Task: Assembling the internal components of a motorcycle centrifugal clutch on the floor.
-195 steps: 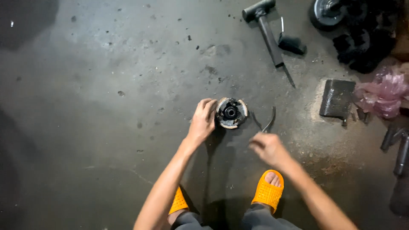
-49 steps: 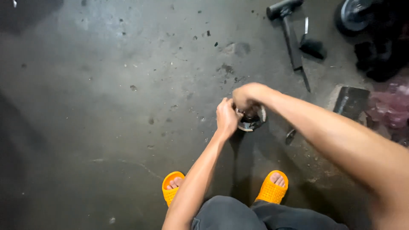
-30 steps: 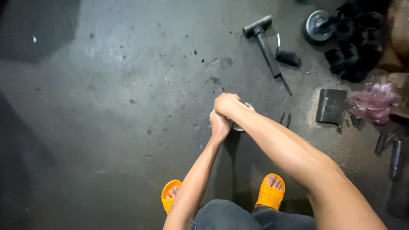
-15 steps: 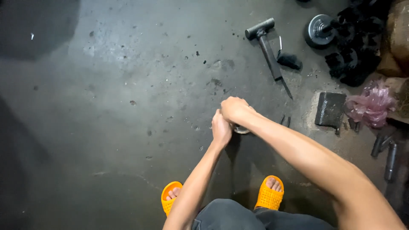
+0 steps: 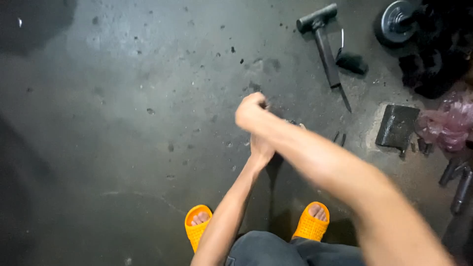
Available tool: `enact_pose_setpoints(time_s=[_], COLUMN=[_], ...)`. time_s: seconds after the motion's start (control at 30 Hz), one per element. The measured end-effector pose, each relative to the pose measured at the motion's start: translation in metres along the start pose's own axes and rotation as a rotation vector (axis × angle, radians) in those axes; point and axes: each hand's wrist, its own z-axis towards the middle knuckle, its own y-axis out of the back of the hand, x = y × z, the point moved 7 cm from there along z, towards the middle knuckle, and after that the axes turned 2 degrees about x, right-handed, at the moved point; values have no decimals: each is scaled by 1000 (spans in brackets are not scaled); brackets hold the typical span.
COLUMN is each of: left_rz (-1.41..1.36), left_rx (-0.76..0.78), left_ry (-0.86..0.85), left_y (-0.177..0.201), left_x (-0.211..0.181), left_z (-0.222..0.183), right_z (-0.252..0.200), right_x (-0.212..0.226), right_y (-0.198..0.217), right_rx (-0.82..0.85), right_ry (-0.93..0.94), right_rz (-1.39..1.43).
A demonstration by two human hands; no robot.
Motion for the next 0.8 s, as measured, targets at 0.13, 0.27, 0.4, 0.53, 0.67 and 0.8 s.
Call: enact_pose_setpoints(time_s=[0.13,0.27,0.4,0.53,0.67,0.8], left_rz=[118,431,813,937,205,-135], left_rx=[2,127,452,162,17,16], left_ry=[-82,-342,-653,-669,-216,-208], left_y=[-7,-11,-46,-27,-12,-16], left_x=[2,-28,-50,-68,-26,-11], left_z=[13,8,-10,-24,-50,-74], right_z=[-114,-226,-274,-257,-253,-241], right_x=[-122,-209,-205,-166,-154,-144], right_y=[18,-39,-122,-170,-150,-129], right_rx=[-132,-520,-660,-629,-580,-497], right_ry=[-22,20,-122,-235,-164,-93], right_rz=[322,862,1357,1440,1532,1211])
